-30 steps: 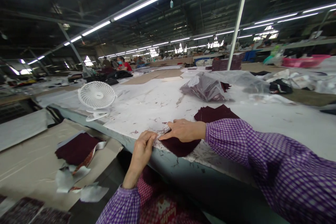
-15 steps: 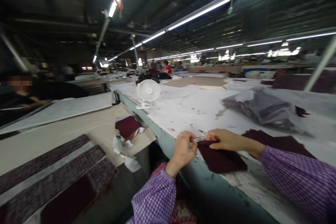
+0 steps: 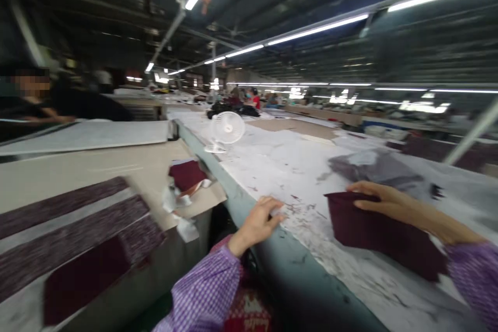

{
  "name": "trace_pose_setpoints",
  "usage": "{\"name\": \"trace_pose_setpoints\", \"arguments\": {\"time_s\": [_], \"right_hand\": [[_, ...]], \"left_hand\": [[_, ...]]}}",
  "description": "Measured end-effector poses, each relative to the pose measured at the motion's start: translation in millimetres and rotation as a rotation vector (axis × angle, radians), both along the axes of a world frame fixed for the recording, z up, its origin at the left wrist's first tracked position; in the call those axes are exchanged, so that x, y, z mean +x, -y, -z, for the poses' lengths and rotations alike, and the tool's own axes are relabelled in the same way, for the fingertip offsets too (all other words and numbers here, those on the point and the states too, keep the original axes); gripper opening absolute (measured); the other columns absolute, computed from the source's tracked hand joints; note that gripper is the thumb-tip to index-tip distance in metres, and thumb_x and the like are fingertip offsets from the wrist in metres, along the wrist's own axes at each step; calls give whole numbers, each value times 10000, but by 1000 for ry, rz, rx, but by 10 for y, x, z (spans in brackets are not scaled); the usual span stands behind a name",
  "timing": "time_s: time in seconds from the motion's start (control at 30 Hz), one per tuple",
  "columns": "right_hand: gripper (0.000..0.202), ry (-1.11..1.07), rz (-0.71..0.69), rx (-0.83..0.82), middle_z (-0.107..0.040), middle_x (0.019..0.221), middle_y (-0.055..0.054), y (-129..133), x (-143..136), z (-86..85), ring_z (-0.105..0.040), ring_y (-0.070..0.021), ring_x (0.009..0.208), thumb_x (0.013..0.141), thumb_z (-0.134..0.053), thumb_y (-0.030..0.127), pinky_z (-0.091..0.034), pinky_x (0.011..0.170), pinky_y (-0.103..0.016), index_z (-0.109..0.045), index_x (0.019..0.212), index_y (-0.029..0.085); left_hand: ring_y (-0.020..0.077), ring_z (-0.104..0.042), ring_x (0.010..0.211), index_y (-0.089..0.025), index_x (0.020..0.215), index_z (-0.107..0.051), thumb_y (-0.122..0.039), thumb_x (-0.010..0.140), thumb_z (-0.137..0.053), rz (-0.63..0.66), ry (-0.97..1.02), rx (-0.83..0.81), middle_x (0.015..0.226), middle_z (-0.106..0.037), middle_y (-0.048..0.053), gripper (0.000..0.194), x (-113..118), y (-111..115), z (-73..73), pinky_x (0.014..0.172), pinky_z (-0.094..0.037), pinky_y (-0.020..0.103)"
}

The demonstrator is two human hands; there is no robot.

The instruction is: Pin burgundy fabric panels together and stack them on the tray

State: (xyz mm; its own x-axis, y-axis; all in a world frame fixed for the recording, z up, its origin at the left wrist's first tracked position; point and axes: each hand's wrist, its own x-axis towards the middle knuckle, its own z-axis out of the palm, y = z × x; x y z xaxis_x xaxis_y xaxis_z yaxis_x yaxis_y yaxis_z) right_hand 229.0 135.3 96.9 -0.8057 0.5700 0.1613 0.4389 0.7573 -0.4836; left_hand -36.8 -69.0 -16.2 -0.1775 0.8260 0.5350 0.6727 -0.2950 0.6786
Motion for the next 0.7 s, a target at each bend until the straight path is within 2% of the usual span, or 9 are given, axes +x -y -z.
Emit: {"name": "trace_pose_setpoints", "arguments": {"time_s": [0.07, 0.17, 0.33, 0.43, 0.57, 0.7], "right_hand": [[506, 72, 54, -96, -646, 1143, -100, 115, 52, -128, -584, -313, 1083, 713, -643, 516, -462, 933, -404, -623, 1131, 232], [564, 36, 130, -196, -620, 1193, -89, 115, 230, -206, -561, -287, 1102, 738, -632, 495, -439, 951, -399, -573, 1228, 221], [510, -82, 192, -386, -636, 1150, -76, 36, 554, -132, -593, -219, 993, 755, -643, 391, -475, 860, -348, -560, 1228, 217], [433, -93, 228, -473, -643, 1112, -79, 20, 632, -33, -598, -187, 935, 755, -646, 328, -473, 836, -329, -583, 1155, 174], [337, -130, 197, -553, -649, 1009, -62, 123, 572, 30, -594, -152, 839, 757, -651, 323, -473, 767, -298, -590, 1037, 146], [279, -196, 78, -518, -625, 910, -29, 407, 319, -50, -565, -123, 746, 793, -631, 361, -449, 649, -251, -554, 966, 156]], "left_hand": [[233, -549, 983, -194, 1024, -638, -319, 827, -581, -3, -11, -21, 985, -635, 78, 241, -75, -29, 40, 913, -440, 398], [230, -536, 1011, -209, 1032, -624, -331, 856, -539, 43, -38, -38, 1022, -627, 67, 231, -150, -97, 98, 930, -424, 406], [237, -541, 1017, -220, 1037, -626, -390, 846, -534, 11, -57, -27, 1042, -638, 60, 271, -196, -79, 140, 921, -431, 400], [248, -562, 965, -225, 971, -648, -392, 830, -531, -41, -68, -45, 975, -658, 58, 248, -146, -97, 66, 890, -444, 411], [257, -584, 924, -209, 930, -646, -403, 809, -536, -93, -20, -49, 905, -665, 63, 254, 212, -227, -156, 851, -460, 420], [223, -611, 903, -182, 1097, -548, -474, 746, -626, 8, 239, -56, 1069, -659, 102, 463, 727, -395, -355, 759, -488, 359]]}}
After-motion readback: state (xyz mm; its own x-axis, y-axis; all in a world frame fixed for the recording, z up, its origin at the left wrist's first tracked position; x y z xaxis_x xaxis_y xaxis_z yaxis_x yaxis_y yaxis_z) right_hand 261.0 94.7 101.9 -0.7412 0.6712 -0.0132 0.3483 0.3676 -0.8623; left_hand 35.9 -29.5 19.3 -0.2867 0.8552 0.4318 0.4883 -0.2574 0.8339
